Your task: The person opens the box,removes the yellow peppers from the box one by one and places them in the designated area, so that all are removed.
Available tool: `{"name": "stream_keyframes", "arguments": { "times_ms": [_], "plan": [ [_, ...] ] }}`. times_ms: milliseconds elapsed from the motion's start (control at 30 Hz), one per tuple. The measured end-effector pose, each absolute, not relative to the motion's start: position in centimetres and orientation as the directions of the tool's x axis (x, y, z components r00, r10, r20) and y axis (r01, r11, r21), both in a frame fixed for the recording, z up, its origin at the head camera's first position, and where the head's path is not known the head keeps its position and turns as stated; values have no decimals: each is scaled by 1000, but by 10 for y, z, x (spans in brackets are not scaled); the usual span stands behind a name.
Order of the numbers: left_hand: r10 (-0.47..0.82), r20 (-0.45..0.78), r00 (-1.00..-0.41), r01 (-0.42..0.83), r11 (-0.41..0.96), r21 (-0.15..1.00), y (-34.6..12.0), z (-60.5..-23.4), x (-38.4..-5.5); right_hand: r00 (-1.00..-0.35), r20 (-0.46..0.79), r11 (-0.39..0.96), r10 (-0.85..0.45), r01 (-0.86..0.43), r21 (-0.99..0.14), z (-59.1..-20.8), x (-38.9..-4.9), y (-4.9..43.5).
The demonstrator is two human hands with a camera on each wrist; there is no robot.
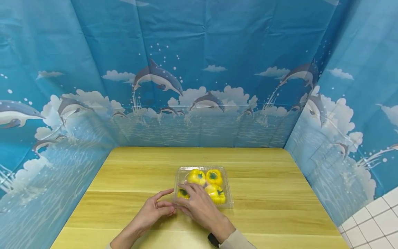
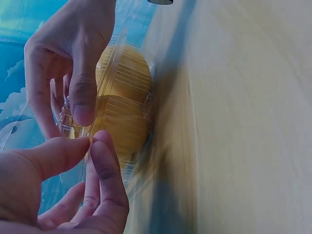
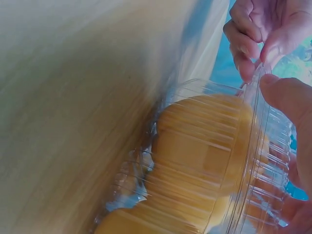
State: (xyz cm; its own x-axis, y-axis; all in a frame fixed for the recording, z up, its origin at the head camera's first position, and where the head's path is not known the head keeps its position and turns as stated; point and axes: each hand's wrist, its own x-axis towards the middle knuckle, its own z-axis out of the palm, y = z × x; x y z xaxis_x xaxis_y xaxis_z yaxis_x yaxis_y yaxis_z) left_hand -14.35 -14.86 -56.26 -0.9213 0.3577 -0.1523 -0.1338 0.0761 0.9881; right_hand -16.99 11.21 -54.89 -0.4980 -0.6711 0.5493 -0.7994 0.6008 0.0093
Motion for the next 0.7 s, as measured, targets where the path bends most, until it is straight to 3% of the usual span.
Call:
{"name": "stream_keyframes", "arguments": {
  "times_ms": [333,700],
  "plan": [
    [344,-215,-914,-243,-40,969,-146,-563,-145,-462,607,572,-647,-820,-14,-552,-171,108],
    [373,-250,-894,-309,-106,945,-141,-564,-147,-442,642,616,-627,-786,60,-555,-167,104]
  ]
}}
